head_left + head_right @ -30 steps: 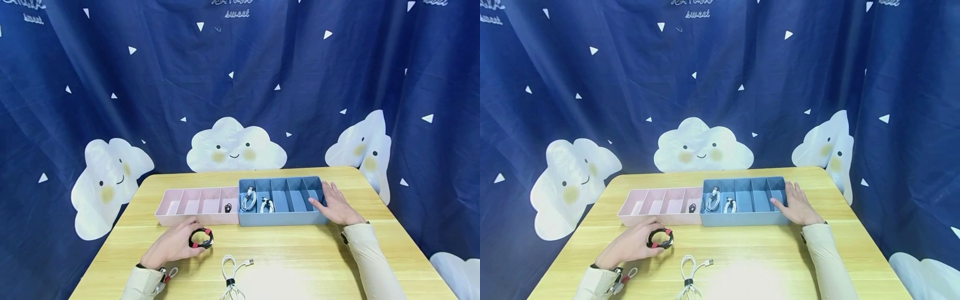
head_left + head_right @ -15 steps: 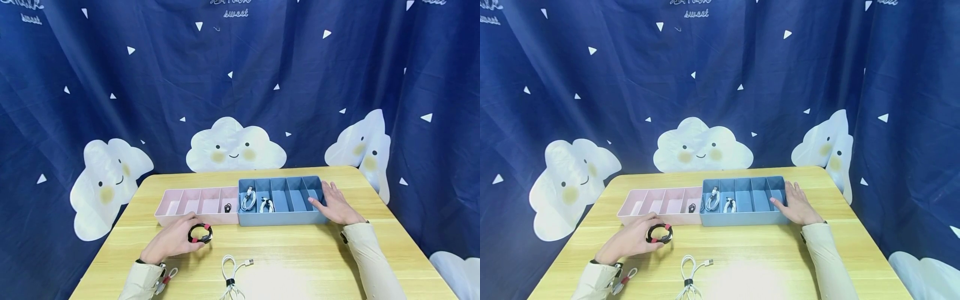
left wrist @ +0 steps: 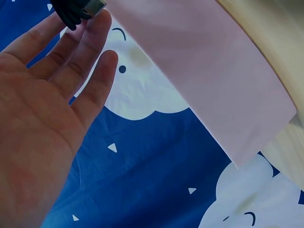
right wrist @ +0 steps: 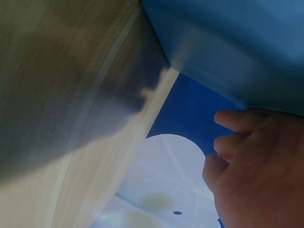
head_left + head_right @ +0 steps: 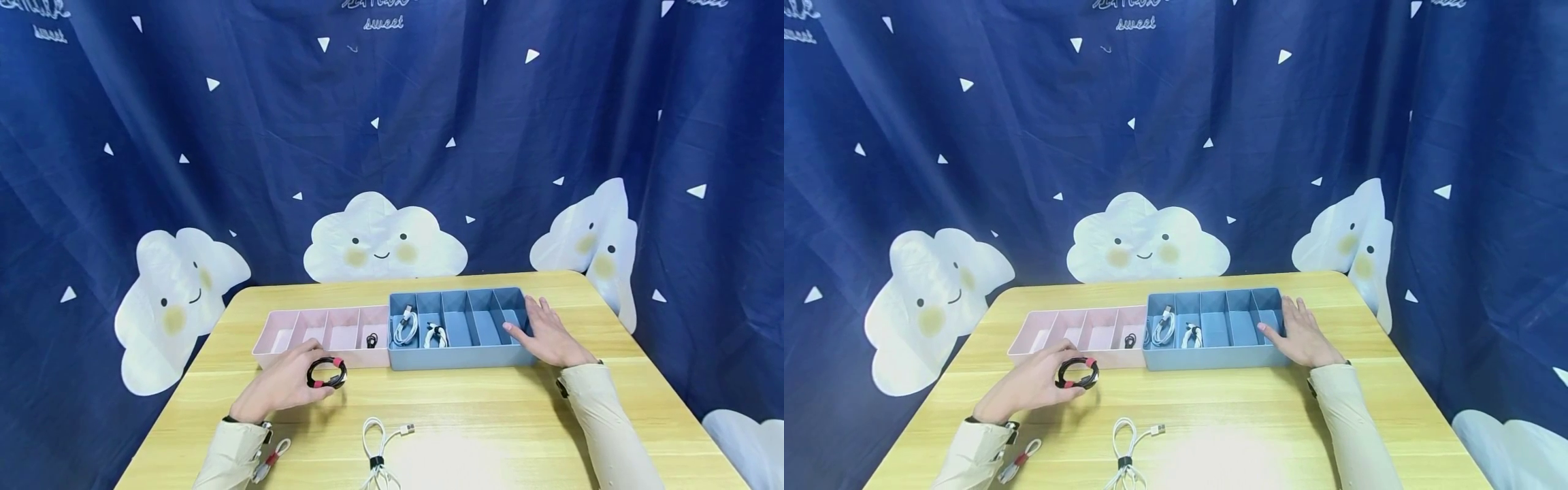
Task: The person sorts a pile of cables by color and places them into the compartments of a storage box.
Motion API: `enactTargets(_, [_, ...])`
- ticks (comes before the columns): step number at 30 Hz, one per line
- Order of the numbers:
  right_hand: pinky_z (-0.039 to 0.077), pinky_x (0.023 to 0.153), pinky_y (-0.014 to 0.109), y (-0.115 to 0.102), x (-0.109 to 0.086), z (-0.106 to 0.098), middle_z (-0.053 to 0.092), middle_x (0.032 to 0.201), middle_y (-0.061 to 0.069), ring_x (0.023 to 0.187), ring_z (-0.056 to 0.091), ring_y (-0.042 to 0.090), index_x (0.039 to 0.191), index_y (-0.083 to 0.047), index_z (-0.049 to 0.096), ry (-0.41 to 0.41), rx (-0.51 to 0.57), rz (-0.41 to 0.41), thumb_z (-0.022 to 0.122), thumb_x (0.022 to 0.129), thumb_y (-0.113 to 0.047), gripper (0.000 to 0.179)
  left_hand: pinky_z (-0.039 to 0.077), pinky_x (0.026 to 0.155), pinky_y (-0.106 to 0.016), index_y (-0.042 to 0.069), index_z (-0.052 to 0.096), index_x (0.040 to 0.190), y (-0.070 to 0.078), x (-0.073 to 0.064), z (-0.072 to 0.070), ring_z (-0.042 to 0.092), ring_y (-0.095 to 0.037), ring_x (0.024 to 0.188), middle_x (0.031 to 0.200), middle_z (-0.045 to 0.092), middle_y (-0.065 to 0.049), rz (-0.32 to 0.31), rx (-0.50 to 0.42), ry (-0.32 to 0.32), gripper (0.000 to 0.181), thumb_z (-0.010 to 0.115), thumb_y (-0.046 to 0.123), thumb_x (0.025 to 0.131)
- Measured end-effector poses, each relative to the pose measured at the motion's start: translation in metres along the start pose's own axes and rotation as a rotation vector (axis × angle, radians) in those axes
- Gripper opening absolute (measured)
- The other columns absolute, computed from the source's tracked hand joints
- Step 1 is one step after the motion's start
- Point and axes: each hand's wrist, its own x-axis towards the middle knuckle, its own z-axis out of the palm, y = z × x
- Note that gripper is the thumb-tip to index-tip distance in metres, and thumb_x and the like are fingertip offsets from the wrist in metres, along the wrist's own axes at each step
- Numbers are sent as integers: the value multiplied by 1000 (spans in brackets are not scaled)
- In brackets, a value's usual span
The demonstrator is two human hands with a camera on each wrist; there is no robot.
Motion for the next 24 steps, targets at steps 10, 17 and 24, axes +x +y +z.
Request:
enactTargets(10, [5,125,70,3,1,1,10,168,36,155,0,58,161,11,6,-2,7,3,43,104,-62,101,54,81,-28,14,74,112,-4,4,-2,55,-5,86,106,64,4,-4,9,12,49,83,48,78])
enactTargets(17, [6,124,70,3,1,2,11,168,36,155,1,58,161,10,6,0,16,3,45,103,-62,100,53,77,-26,15,73,108,-7,7,-2,54,-5,82,105,64,3,3,6,12,45,84,47,79])
enactTargets(24, [7,124,70,3,1,2,11,168,35,156,1,57,162,8,6,0,24,12,44,103,-63,100,53,77,-26,14,74,107,-11,9,1,55,-4,83,104,64,4,-3,11,8,46,83,49,79])
